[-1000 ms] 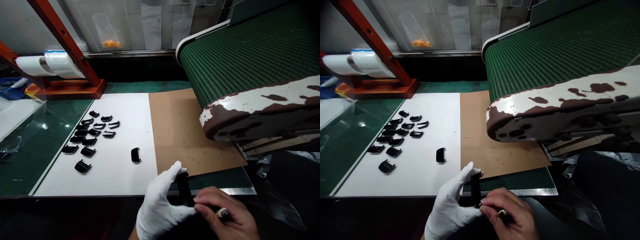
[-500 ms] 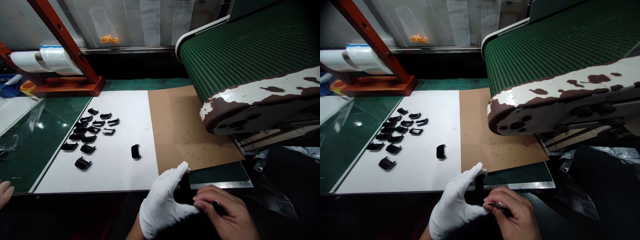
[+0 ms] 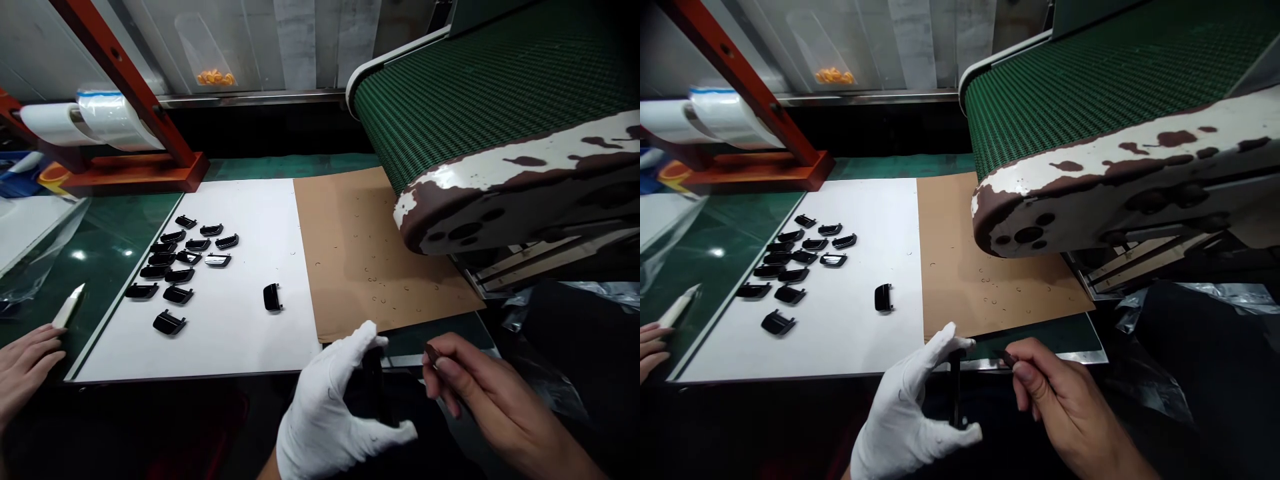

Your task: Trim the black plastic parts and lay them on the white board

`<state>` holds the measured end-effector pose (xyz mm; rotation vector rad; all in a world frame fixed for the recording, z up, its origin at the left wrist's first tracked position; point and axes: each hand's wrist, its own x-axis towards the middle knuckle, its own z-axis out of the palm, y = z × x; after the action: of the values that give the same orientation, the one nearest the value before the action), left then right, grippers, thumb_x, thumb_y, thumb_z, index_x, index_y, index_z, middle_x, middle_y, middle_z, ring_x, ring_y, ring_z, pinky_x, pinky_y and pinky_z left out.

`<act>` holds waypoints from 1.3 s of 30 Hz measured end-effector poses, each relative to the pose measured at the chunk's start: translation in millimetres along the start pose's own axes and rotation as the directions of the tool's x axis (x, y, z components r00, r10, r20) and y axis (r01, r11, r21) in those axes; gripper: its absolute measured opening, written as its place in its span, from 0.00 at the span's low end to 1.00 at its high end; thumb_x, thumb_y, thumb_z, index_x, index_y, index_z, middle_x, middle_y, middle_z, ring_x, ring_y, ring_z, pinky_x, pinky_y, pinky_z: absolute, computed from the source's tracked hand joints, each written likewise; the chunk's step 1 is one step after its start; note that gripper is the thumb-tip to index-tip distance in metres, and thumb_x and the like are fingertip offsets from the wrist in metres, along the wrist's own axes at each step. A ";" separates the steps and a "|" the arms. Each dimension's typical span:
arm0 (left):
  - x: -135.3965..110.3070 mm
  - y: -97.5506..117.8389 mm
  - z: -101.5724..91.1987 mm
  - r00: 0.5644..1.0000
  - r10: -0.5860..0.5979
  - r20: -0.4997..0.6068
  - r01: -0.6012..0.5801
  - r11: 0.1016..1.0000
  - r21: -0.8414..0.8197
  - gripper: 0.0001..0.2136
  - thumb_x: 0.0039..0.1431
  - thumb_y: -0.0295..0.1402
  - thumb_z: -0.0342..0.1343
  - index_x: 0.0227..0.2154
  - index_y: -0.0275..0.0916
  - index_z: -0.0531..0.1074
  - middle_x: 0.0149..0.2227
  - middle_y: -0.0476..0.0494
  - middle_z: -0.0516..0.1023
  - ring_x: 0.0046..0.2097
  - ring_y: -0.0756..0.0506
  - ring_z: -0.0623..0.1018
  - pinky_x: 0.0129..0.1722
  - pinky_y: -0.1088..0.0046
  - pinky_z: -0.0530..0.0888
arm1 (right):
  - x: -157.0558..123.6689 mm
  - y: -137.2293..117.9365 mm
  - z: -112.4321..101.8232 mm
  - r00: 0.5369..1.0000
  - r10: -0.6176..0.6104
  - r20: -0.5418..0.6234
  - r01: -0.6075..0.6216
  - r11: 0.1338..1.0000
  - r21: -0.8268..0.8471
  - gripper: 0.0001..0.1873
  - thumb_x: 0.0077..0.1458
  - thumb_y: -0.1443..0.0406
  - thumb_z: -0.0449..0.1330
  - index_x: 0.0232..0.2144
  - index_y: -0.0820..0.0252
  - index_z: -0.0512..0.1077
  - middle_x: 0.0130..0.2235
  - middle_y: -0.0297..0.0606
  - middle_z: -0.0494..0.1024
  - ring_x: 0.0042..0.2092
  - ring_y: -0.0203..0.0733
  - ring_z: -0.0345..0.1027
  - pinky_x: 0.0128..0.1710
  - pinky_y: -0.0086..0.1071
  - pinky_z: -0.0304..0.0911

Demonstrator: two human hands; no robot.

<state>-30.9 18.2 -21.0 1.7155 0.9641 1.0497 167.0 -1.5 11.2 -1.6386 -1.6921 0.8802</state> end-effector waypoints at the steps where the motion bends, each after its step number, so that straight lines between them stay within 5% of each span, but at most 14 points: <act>1: -0.4 2.4 -0.3 1.000 0.007 0.004 -0.007 1.000 0.007 0.39 0.49 0.42 0.66 0.62 0.50 0.54 0.50 0.46 0.75 0.48 0.43 0.78 0.51 0.66 0.74 | 0.5 -3.4 -0.3 0.999 -0.047 -0.001 0.046 0.997 -0.060 0.26 0.56 0.44 0.51 0.33 0.57 0.75 0.19 0.32 0.67 0.23 0.39 0.65 0.23 0.29 0.63; 8: -3.8 16.3 4.5 1.000 0.025 -0.012 -0.025 0.999 0.029 0.39 0.48 0.42 0.67 0.61 0.51 0.55 0.51 0.47 0.75 0.48 0.43 0.78 0.50 0.68 0.75 | 6.4 -23.4 -8.0 0.955 -0.254 0.152 0.291 0.901 -0.323 0.25 0.52 0.42 0.54 0.30 0.57 0.70 0.21 0.33 0.70 0.24 0.41 0.68 0.22 0.30 0.63; 14: -7.3 21.2 8.8 1.000 0.021 -0.021 -0.022 0.999 -0.035 0.39 0.48 0.45 0.66 0.62 0.51 0.55 0.50 0.47 0.76 0.47 0.43 0.78 0.49 0.69 0.76 | 13.3 -36.6 -19.5 0.856 -0.358 0.374 0.498 0.764 -0.409 0.28 0.48 0.39 0.54 0.26 0.58 0.65 0.20 0.34 0.72 0.18 0.40 0.68 0.16 0.30 0.61; 23: -7.5 22.7 7.1 0.999 0.037 0.014 -0.037 0.999 -0.020 0.43 0.43 0.37 0.71 0.62 0.54 0.55 0.50 0.52 0.77 0.45 0.44 0.79 0.49 0.72 0.77 | 8.1 -32.8 -14.3 0.872 -0.317 0.374 0.469 0.759 -0.451 0.38 0.47 0.32 0.37 0.24 0.59 0.64 0.19 0.37 0.70 0.17 0.42 0.66 0.14 0.32 0.59; 39: -11.2 11.8 14.2 0.995 0.044 -0.086 -0.038 0.997 0.064 0.41 0.40 0.45 0.69 0.60 0.47 0.61 0.46 0.45 0.79 0.44 0.37 0.81 0.47 0.64 0.80 | 5.8 -25.3 -3.3 0.854 -0.413 0.316 0.519 0.638 -0.568 0.42 0.52 0.36 0.27 0.23 0.59 0.66 0.19 0.36 0.69 0.17 0.43 0.66 0.17 0.35 0.54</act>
<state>-19.7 0.4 -16.3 1.7588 1.0299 1.1400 154.5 4.2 33.4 -1.3903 -2.5769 0.1565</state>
